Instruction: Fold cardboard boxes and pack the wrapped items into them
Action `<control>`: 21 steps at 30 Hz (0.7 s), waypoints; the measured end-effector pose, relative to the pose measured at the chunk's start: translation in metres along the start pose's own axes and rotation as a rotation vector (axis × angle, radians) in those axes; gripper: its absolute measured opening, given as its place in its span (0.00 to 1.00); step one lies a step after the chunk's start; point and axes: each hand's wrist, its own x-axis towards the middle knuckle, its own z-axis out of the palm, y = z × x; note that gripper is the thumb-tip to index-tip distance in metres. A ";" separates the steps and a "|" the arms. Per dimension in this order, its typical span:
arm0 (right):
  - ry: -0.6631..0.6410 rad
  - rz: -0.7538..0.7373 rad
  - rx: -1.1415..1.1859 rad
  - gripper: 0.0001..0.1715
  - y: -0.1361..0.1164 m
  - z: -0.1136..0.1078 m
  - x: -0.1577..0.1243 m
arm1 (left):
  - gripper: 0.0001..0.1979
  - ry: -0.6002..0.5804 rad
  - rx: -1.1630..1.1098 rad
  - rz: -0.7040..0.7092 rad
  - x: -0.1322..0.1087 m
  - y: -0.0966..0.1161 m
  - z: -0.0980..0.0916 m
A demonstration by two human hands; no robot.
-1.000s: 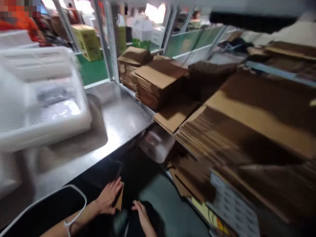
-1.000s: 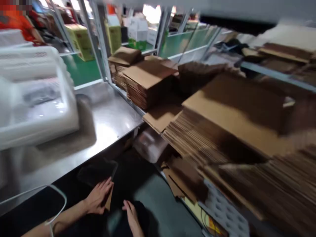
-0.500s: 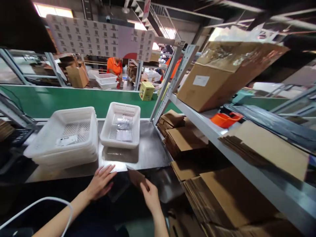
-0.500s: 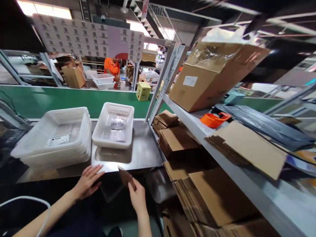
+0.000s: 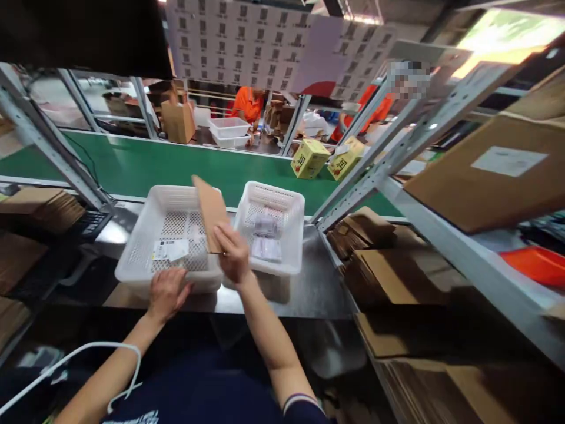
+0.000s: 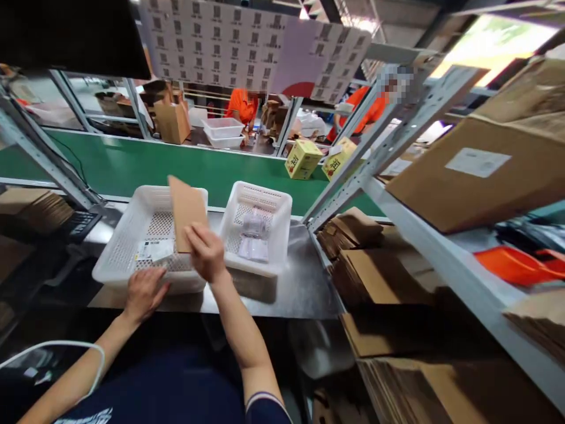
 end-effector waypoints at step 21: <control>0.139 1.182 -0.529 0.26 0.158 -0.324 -0.260 | 0.20 -0.216 -0.526 0.526 0.119 0.202 0.129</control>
